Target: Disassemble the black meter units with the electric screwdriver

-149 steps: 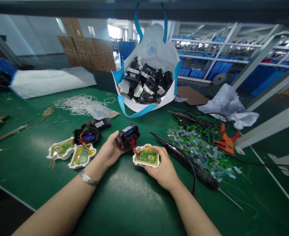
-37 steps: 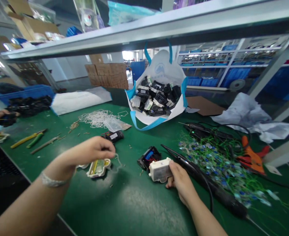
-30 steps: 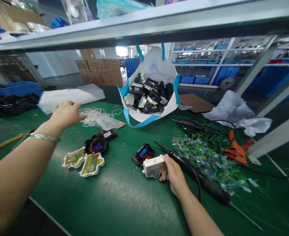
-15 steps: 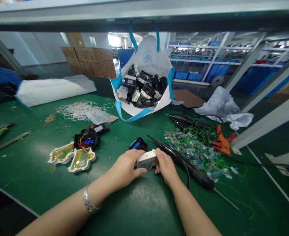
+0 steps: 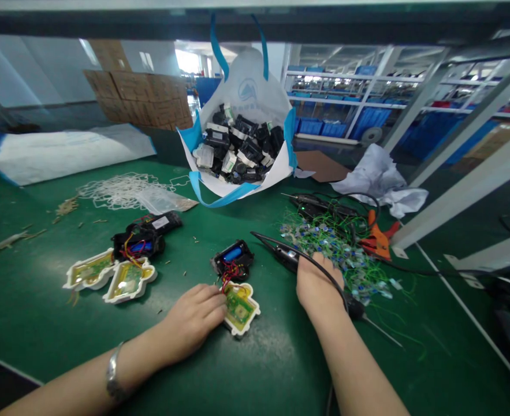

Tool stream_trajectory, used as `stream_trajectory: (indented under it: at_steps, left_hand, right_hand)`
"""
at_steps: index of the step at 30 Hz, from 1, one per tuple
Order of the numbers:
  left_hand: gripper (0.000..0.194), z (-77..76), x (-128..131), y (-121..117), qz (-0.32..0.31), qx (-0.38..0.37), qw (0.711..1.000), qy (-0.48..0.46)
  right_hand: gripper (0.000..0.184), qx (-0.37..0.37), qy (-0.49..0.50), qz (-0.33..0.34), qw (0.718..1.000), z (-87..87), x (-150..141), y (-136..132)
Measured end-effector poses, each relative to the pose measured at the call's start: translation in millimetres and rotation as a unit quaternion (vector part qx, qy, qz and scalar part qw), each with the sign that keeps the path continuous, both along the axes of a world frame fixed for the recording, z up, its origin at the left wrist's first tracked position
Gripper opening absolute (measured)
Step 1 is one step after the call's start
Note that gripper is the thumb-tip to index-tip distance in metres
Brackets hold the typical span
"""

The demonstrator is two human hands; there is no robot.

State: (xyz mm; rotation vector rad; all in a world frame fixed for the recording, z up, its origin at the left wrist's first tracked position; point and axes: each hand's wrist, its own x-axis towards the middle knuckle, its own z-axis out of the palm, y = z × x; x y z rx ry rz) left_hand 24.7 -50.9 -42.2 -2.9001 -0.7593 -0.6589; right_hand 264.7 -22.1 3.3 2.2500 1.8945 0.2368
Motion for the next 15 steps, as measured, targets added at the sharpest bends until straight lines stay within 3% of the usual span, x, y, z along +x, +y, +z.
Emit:
stream_trajectory:
  at_steps: [8, 12, 15]
  left_hand:
    - [0.021, 0.1, -0.4, -6.1, -0.016, 0.045, 0.998, 0.033]
    - [0.022, 1.2, 3.3, -8.7, -0.006, 0.073, 0.997, 0.022]
    - [0.02, 0.3, 8.8, -6.9, -0.021, 0.087, 0.995, 0.031]
  right_hand:
    - [0.028, -0.052, 0.018, -0.031, 0.998, -6.1, 3.4, 7.5]
    - [0.031, -0.002, 0.038, -0.018, 0.999, 19.0, 7.1, 2.1]
    - [0.028, 0.132, 0.116, -0.039, 0.984, 50.1, 11.6, -10.9]
